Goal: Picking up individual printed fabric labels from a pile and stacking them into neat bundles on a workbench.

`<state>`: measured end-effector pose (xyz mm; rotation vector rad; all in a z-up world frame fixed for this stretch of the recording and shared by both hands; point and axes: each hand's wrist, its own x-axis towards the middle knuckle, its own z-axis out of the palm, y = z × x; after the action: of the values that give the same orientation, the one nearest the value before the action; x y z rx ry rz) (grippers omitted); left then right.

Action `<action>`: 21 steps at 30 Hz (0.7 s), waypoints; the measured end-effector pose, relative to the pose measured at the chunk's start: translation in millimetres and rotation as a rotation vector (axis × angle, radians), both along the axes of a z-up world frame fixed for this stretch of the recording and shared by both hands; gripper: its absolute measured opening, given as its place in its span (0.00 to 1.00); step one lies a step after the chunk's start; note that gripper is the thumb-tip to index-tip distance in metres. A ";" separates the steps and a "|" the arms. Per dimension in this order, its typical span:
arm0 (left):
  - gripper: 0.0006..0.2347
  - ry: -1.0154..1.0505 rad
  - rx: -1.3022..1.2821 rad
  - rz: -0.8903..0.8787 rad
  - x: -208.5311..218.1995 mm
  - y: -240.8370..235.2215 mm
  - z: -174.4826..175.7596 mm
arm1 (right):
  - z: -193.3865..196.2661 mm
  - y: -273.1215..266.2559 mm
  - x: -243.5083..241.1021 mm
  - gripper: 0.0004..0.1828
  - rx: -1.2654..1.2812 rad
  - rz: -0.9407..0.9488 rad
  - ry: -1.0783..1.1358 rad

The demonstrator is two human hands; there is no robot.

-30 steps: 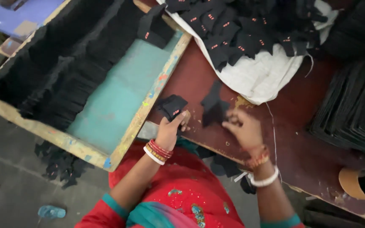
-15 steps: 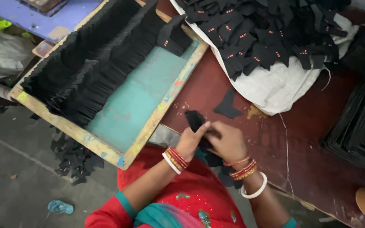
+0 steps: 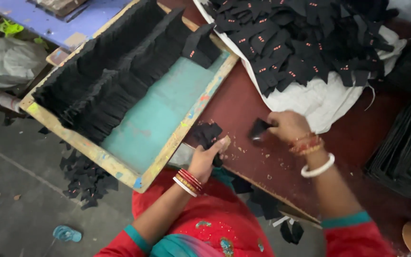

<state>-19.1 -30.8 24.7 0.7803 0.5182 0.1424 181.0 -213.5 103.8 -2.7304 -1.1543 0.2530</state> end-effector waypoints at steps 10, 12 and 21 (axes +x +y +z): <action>0.03 -0.100 -0.108 0.239 45.0 -1.5 -10.6 | 17.3 34.3 -54.3 0.14 0.579 0.129 0.328; 0.02 -0.138 0.203 0.233 50.7 9.6 -38.3 | -16.7 17.6 8.3 0.21 0.494 0.061 0.035; 0.06 -0.084 0.705 0.059 35.3 10.6 -31.2 | -58.0 55.9 134.0 0.42 0.236 0.212 -0.543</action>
<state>16.2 -20.2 -6.6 1.4390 0.4094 0.4246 315.0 -157.6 45.9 -2.5294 -1.4871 -0.6007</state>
